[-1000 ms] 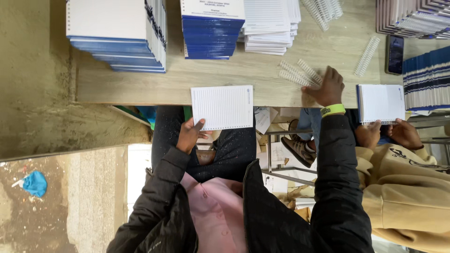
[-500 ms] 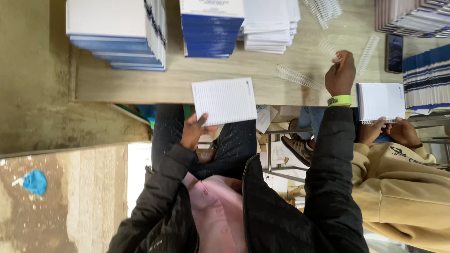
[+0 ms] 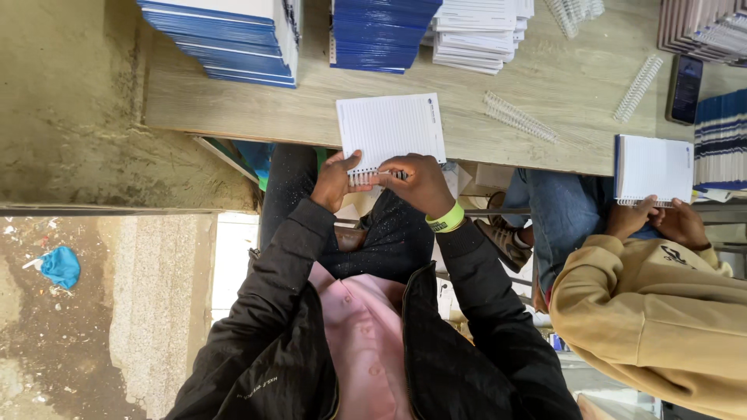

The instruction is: The person inserts spiral bindings into lined paper stacks and then places covers on the assembled notebooks. They repeat this process for multiple units, stacking the finished notebooks on the table.

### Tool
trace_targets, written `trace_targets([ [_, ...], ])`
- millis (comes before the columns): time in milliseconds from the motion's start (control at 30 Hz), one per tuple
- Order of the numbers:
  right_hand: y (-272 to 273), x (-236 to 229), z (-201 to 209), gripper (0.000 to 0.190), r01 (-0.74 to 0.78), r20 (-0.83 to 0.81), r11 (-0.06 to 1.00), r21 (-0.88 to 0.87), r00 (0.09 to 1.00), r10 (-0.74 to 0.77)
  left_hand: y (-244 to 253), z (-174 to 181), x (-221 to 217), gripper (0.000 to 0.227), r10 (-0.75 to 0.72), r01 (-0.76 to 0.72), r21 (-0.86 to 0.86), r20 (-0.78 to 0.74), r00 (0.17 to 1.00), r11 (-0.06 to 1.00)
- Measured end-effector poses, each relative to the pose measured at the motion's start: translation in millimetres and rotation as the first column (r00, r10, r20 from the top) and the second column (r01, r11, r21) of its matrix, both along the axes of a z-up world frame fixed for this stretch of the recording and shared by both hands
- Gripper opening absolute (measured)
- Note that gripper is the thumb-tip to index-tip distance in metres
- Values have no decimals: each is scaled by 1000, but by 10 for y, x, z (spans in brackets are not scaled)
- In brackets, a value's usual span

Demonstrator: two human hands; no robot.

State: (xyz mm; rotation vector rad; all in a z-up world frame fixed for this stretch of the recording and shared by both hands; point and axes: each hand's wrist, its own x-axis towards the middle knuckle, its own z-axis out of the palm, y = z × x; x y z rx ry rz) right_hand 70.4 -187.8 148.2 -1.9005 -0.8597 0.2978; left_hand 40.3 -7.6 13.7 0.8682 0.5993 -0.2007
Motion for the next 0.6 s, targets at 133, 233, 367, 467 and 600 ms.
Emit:
trace_targets([
  [133, 89, -23, -36, 14, 112, 120, 992, -57, 987, -105, 6, -275, 43, 37, -33, 32, -45, -19, 999, 998],
  [233, 95, -19, -174, 12, 190, 243, 975, -117, 957, -157, 18, -196, 38, 36, -43, 42, -47, -29, 999, 998],
  [367, 91, -49, -299, 14, 284, 398, 939, -194, 898, -190, 20, -201, 37, 36, -51, 50, -44, -26, 998, 998],
  [467, 120, -52, -344, 14, 330, 466, 916, -230, 863, -194, 38, -159, 38, 35, -79, 78, -48, -20, 997, 996],
  [600, 178, -48, -438, 17, 360, 523, 888, -286, 835, -170, 55, -150, 4, 33, -95, 95, -57, -5, 995, 994],
])
